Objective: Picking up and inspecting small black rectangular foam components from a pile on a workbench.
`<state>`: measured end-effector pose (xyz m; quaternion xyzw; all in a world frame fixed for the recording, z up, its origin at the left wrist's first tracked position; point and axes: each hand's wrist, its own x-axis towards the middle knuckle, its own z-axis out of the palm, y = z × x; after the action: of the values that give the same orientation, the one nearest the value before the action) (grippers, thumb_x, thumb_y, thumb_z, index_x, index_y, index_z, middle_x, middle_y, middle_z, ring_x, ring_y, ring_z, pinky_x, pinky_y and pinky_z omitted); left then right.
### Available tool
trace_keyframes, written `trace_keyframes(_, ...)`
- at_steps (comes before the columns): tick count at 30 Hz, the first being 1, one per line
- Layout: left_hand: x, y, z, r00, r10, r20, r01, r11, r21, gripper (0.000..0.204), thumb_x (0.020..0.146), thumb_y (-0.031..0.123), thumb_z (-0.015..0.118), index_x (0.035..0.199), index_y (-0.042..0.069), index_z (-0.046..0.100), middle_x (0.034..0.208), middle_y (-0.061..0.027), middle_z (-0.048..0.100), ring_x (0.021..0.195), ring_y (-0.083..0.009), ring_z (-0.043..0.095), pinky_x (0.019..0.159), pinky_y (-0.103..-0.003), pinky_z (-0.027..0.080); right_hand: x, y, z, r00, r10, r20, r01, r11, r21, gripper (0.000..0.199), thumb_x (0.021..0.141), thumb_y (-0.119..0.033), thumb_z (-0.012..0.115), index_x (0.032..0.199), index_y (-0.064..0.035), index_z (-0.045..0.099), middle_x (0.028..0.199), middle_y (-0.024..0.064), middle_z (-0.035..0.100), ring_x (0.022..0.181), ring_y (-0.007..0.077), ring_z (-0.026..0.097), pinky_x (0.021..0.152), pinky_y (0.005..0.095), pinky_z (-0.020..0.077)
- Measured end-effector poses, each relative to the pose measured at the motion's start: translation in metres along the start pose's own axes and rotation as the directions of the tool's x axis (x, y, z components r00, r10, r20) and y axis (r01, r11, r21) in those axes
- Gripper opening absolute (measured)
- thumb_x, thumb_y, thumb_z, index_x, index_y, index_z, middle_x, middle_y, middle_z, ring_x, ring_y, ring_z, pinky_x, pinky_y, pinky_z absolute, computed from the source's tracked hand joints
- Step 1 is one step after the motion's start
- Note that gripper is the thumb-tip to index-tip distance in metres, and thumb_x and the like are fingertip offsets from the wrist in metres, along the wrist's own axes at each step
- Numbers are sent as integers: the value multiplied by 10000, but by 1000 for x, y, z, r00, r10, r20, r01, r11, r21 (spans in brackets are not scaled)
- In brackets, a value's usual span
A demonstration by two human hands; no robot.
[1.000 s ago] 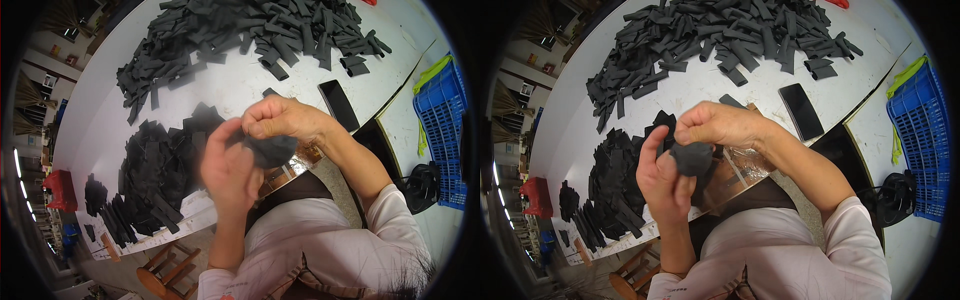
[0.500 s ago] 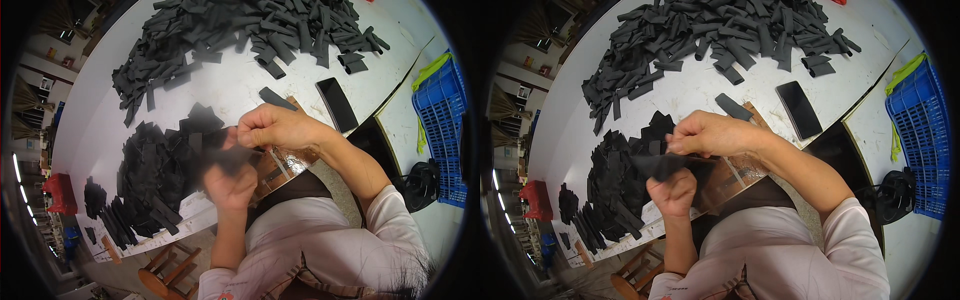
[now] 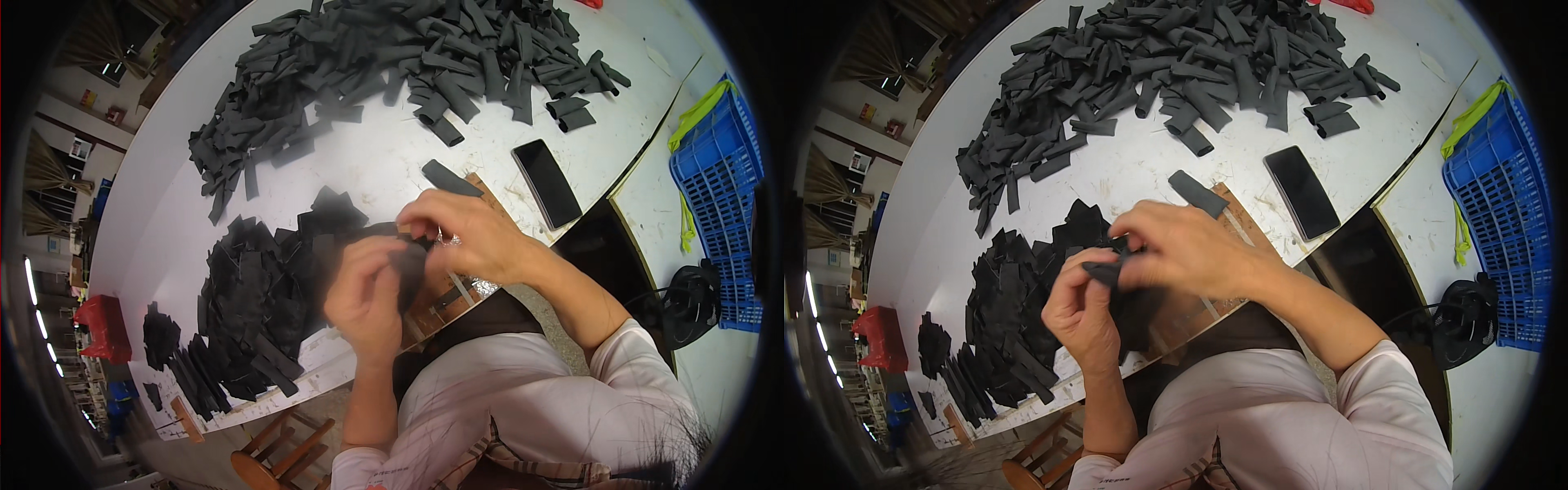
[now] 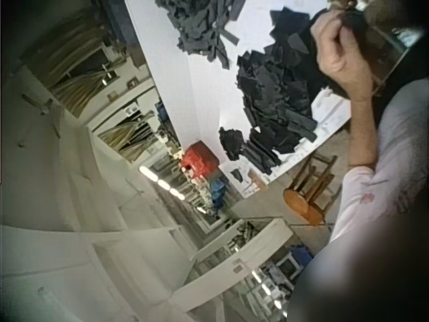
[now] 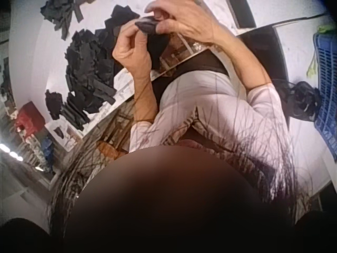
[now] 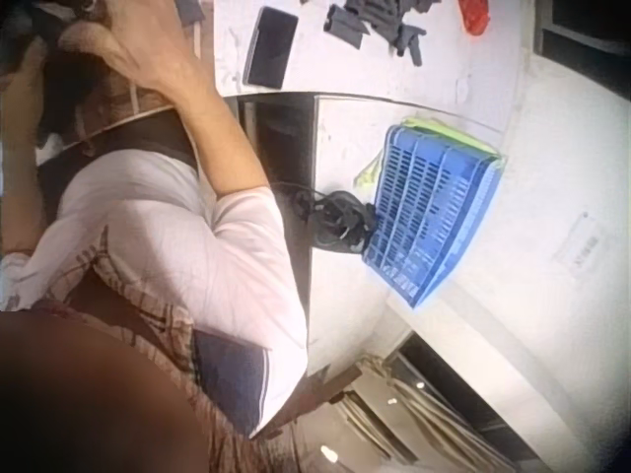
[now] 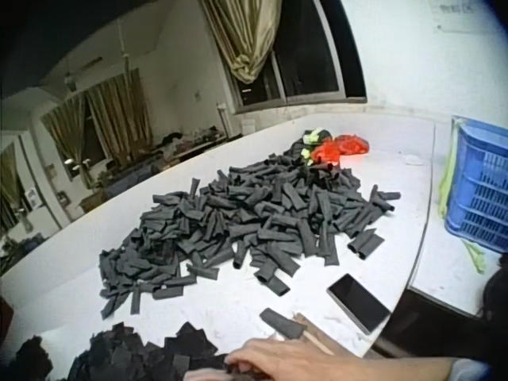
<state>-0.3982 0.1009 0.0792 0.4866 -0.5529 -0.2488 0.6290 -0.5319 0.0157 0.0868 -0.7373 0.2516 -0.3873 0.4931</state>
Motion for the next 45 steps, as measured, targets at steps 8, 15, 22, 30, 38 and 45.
trace_keyframes(8, -23, -22, 1, 961, -218, -167, 146, 921, -361, 106, 825, 59, 534, 876, -29, 503, 891, -147, 573, 786, -175, 550, 746, -272, 437, -7, 8, 5, 929, -178, 326, 330, 797, -506, 193, 672, -186, 625, 636, -29, 519, 624, 84, 530, 623, 263, 554, 507, 354, 418)
trace_keyframes(15, 13, 4, 4, 991, -64, 119, 89, 973, -213, 130, 697, -60, 611, 813, -26, 564, 875, -110, 581, 806, -160, 548, 733, -266, 440, -9, 8, 2, 938, -242, 250, 334, 824, -458, 162, 686, -160, 609, 660, -21, 530, 611, 102, 518, 595, 286, 539, 508, 362, 417)
trace_keyframes(22, 19, 6, 4, 975, -160, 156, 154, 987, 47, 114, 676, -82, 632, 767, -42, 575, 827, -96, 576, 755, -121, 529, 677, -230, 422, -14, 30, 5, 938, -252, 239, 318, 900, -297, 146, 731, -164, 576, 740, -25, 533, 640, 134, 520, 619, 317, 538, 526, 385, 420)
trace_keyframes(30, 11, 3, 10, 973, -204, 106, 215, 970, -110, 173, 703, -69, 563, 874, -42, 560, 812, -104, 594, 727, -142, 559, 666, -232, 435, -15, 31, 5, 959, -76, 273, 188, 893, -410, 184, 740, -187, 574, 674, -25, 515, 620, 143, 508, 594, 331, 523, 531, 397, 410)
trace_keyframes(38, 3, 8, -1, 967, -231, -105, 85, 687, -722, 176, 837, 199, 522, 898, 35, 520, 870, -126, 550, 851, -241, 501, 811, -400, 396, 3, -8, -8, 912, -134, 388, 309, 847, -433, 272, 753, -255, 578, 623, -22, 524, 591, 115, 522, 619, 293, 545, 528, 387, 409)
trace_keyframes(45, -6, 1, -2, 927, -374, -27, 217, 593, -775, 126, 812, 136, 551, 875, 31, 526, 833, -111, 541, 859, -252, 485, 841, -392, 377, -9, 18, 8, 916, -46, 398, 240, 858, -454, 275, 750, -263, 583, 611, -31, 532, 620, 122, 549, 605, 279, 555, 510, 385, 409)
